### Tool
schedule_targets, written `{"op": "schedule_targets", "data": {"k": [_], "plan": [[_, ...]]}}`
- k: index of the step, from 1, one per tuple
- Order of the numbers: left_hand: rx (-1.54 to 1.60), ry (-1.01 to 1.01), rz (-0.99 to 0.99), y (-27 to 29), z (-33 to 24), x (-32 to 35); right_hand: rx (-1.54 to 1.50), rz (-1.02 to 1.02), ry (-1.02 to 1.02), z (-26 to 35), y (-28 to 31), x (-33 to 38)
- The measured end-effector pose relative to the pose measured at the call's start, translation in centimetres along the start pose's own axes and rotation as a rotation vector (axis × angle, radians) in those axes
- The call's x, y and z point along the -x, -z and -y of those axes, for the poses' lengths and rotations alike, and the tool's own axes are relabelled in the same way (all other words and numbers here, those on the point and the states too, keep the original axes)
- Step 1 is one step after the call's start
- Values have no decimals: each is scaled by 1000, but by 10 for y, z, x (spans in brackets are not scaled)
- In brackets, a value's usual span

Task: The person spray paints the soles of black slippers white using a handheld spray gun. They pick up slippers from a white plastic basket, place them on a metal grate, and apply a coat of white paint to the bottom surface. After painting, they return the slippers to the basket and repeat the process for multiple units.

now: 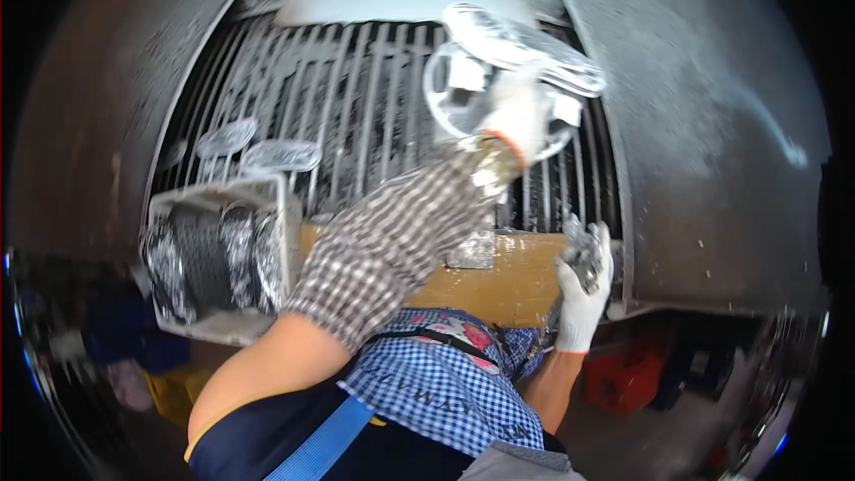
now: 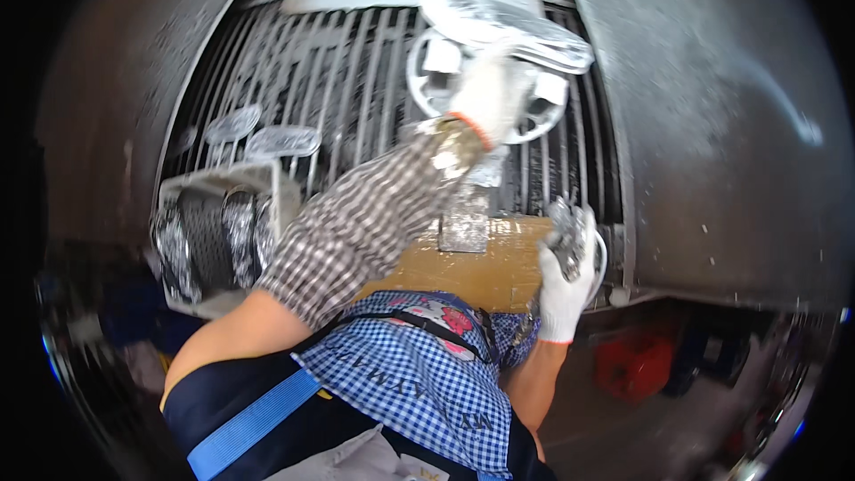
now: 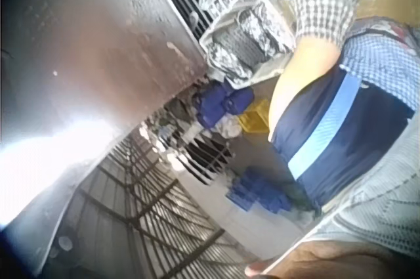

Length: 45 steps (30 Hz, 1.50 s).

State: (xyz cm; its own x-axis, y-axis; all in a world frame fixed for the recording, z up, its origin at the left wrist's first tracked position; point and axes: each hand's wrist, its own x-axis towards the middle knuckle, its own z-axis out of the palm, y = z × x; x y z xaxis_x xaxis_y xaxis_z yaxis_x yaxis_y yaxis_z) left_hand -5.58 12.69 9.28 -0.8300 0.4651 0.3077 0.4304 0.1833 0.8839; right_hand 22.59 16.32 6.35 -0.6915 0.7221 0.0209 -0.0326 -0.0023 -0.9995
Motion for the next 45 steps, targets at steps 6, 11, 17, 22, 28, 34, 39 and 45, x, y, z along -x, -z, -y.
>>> {"op": "schedule_targets", "data": {"k": [6,11,17,22,28,34,39,45], "plan": [[1069,352,-307,-59,31,-37,152,8,-31,-18,1,15],[1371,707,-214,-8,-12,-20,57,32,-85,-30,-4,20],[1245,365,-236,89,-11,13,150,151,-101,-34,-10,23],[883,64,-386,148,67,43,197,162,-138,-33,-19,25],[1438,485,-624,163,211,75,208,217,-166,-28,-31,20],[1429,859,-633,97,341,146,234,202,-196,-27,-33,21],[1555,763,-680,107,346,125,273,178,-206,-12,-47,20],[1339,908,-726,132,354,94,297,238,-207,-13,-52,17]]}}
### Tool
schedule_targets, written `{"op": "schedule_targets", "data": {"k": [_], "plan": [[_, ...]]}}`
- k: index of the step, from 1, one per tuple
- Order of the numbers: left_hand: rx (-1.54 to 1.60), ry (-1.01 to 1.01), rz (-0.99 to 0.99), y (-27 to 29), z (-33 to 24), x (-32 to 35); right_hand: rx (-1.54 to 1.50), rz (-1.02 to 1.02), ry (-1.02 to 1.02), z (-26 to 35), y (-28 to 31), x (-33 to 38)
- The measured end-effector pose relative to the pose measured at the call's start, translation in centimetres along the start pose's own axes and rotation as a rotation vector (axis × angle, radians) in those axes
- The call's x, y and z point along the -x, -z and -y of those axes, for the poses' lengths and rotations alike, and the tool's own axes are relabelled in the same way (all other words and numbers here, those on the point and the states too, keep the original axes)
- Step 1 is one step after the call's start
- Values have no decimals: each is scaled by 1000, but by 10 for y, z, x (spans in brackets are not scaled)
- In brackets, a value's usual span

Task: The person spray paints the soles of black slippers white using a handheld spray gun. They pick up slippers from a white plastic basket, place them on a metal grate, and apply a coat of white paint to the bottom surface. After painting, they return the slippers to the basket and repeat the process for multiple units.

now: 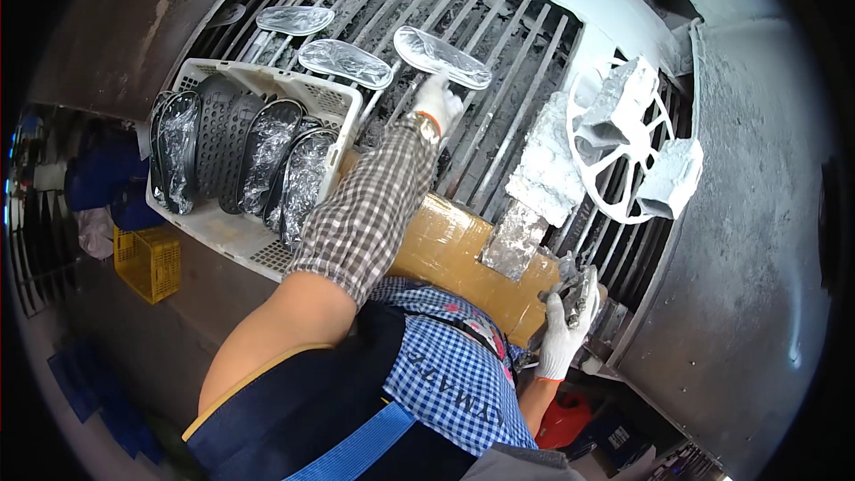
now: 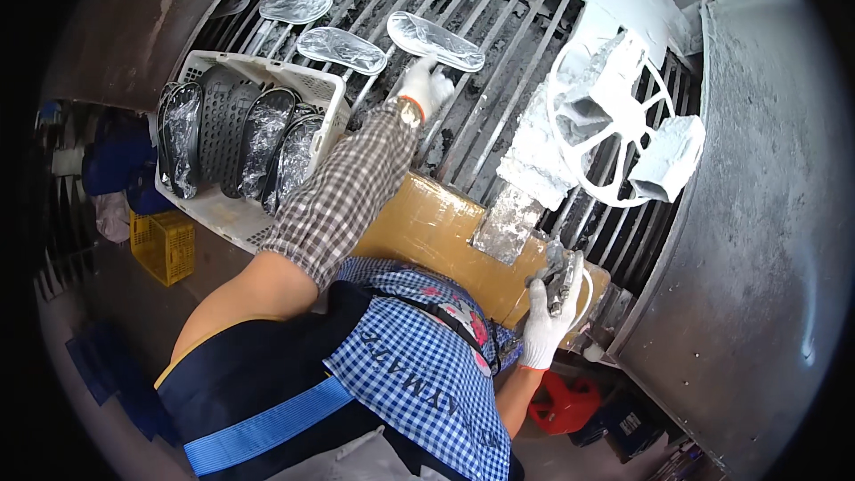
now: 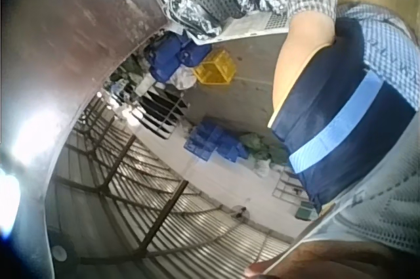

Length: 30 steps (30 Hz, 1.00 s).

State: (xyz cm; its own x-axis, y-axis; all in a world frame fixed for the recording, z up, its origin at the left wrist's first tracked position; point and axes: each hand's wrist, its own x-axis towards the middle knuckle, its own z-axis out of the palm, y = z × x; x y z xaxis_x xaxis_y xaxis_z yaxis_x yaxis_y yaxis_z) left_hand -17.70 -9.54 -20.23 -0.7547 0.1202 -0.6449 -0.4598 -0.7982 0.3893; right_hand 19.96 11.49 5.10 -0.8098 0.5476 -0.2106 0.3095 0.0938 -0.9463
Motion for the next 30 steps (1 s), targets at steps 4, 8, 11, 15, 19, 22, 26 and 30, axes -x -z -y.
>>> {"op": "schedule_targets", "data": {"k": [4,8,11,15,19,22,26,30], "plan": [[-240,161,126,-8,22,71,3,39,-8,-5,-2,-3],[-369,138,348,-29,-15,186,62,78,12,-23,2,-1],[-560,-59,463,-24,-83,239,73,95,49,-32,-2,-12],[-844,-460,163,14,-166,275,76,112,82,-31,-10,-14],[-1458,-688,-490,52,-220,268,69,137,11,-35,-7,-12],[-2133,-909,-665,105,-243,237,126,117,125,-26,-15,-11],[-2346,-761,-525,124,-242,212,81,121,75,-24,-14,-10],[-2449,-741,-409,122,-247,204,42,134,26,-28,-7,-11]]}}
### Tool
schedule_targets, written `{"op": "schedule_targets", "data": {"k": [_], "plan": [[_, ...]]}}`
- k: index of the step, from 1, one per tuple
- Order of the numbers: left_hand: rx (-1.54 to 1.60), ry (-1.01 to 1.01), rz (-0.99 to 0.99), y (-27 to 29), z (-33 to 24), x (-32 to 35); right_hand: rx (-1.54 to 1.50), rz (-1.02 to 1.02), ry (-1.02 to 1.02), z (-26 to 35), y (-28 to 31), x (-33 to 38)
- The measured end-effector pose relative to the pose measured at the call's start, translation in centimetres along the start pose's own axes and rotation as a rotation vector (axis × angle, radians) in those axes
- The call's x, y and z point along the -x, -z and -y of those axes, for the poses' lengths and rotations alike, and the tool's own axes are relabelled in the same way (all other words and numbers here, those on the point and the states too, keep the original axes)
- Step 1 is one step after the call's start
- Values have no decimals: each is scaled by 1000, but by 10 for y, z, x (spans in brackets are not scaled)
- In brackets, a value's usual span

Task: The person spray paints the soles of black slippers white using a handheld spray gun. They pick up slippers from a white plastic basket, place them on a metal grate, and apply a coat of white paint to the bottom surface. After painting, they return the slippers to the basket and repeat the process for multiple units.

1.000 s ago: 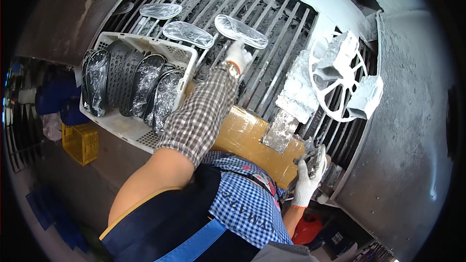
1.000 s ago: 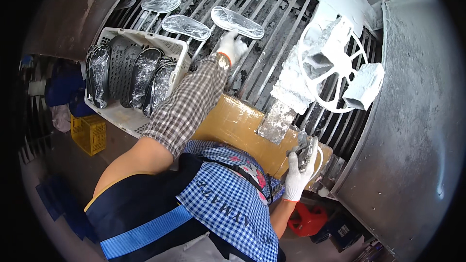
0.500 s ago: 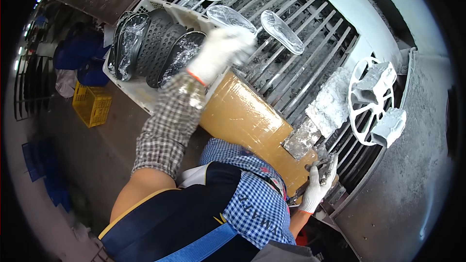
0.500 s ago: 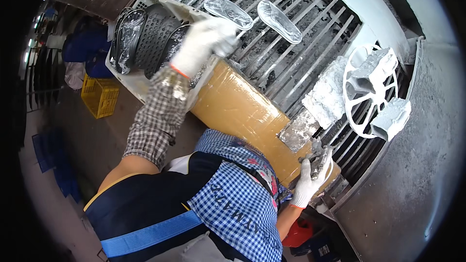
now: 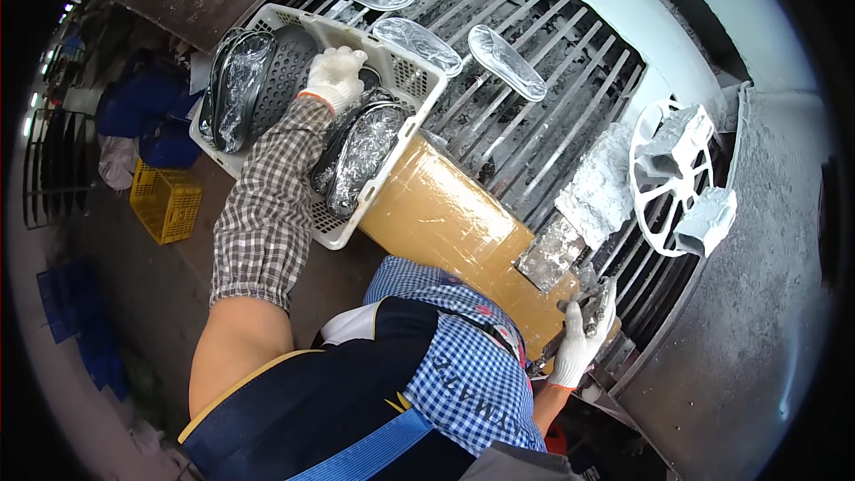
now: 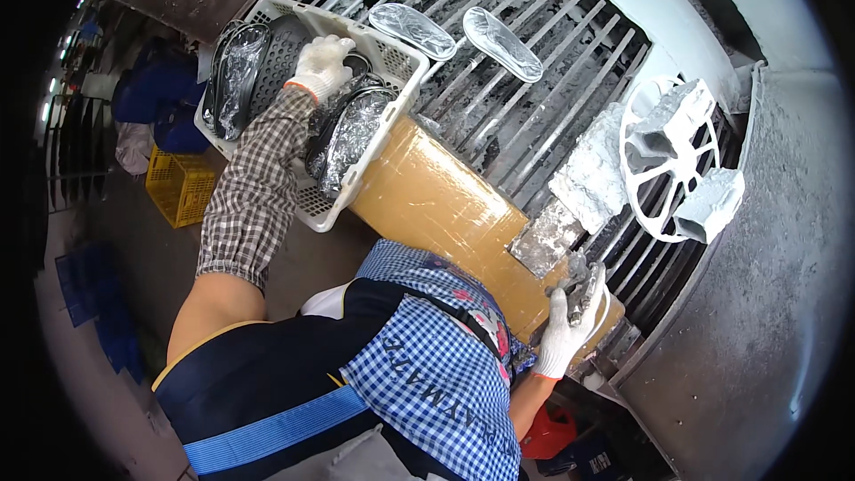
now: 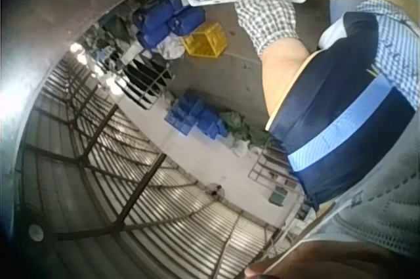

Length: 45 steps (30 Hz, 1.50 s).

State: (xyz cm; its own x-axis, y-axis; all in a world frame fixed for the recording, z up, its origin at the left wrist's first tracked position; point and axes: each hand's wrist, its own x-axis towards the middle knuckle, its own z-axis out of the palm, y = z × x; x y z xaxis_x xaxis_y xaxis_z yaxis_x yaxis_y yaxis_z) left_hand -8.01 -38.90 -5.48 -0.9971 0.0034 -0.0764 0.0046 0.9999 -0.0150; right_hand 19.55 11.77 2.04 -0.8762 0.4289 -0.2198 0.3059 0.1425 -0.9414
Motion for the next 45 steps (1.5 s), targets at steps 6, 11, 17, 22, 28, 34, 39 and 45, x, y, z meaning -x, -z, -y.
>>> {"op": "schedule_targets", "data": {"k": [6,11,17,22,28,34,39,45], "plan": [[91,-129,192,80,1,6,28,-15,-27,12,-2,0],[356,23,-82,217,-31,54,-28,-22,31,2,2,-11],[1090,-73,-409,268,-70,50,-69,3,9,-16,13,-14],[1540,-239,-270,231,-133,-1,-130,-18,19,-12,22,-6],[1865,-451,79,231,-258,-49,-146,-76,52,-7,35,8],[1871,-585,300,226,-360,-88,-220,-90,49,-7,37,13],[1769,-625,344,228,-419,-81,-222,-132,67,-9,41,17],[1736,-585,368,224,-436,-78,-225,-141,56,-8,42,17]]}}
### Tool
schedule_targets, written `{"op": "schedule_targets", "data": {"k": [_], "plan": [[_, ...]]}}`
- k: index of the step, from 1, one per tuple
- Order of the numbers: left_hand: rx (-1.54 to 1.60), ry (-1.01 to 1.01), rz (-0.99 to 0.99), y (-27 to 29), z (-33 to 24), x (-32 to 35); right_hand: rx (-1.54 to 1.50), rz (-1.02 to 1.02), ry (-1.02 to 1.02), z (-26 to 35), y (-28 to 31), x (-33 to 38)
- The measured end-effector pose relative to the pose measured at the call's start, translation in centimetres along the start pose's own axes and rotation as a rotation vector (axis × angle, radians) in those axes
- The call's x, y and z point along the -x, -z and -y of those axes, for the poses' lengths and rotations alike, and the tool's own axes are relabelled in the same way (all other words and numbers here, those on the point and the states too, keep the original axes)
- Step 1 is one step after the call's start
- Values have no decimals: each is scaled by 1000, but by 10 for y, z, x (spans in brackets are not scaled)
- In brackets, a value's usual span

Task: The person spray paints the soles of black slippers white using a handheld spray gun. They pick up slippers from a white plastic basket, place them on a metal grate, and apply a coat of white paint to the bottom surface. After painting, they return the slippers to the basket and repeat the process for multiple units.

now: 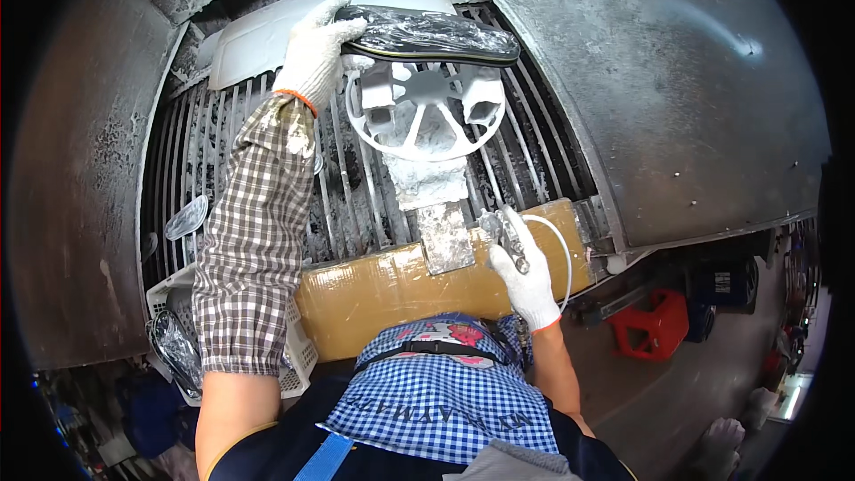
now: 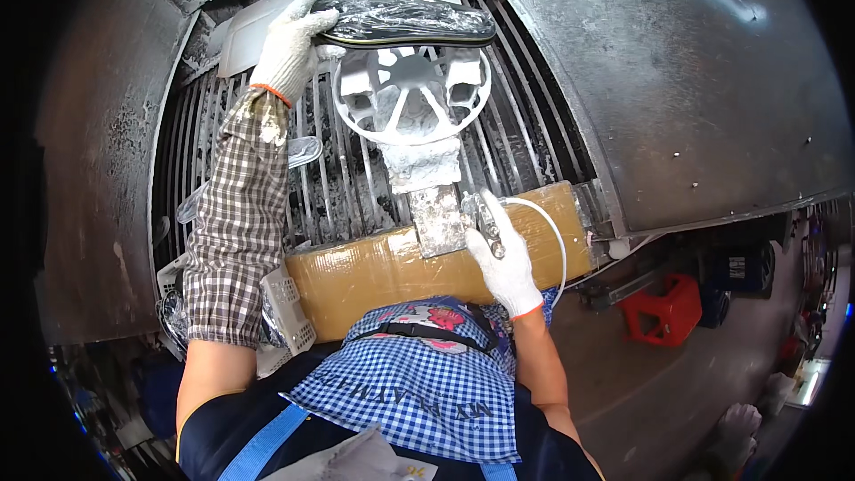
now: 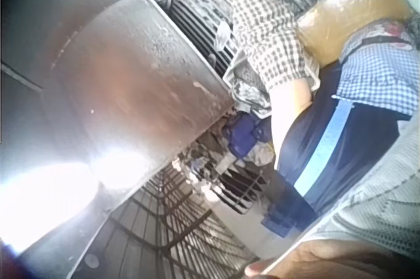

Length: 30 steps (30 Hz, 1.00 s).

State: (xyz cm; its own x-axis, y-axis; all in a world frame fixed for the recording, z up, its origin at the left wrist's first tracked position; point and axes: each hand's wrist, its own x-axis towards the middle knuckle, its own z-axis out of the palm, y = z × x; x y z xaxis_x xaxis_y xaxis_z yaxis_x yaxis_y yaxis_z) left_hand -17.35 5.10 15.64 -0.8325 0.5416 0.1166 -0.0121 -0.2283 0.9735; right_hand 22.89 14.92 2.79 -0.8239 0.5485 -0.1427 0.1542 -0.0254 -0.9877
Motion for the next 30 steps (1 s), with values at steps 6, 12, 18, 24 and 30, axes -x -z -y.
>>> {"op": "schedule_targets", "data": {"k": [6,12,18,24,30], "plan": [[-135,-11,-58,-11,5,4,8,-22,20,5,-1,1],[-479,-45,-93,6,3,-8,11,-46,33,7,-4,2],[-568,-102,-129,16,14,-19,42,-35,38,10,-5,4],[-569,-36,-122,26,25,-20,57,-46,82,16,-6,4],[-182,0,-319,32,43,37,104,-73,184,40,-6,-4]]}}
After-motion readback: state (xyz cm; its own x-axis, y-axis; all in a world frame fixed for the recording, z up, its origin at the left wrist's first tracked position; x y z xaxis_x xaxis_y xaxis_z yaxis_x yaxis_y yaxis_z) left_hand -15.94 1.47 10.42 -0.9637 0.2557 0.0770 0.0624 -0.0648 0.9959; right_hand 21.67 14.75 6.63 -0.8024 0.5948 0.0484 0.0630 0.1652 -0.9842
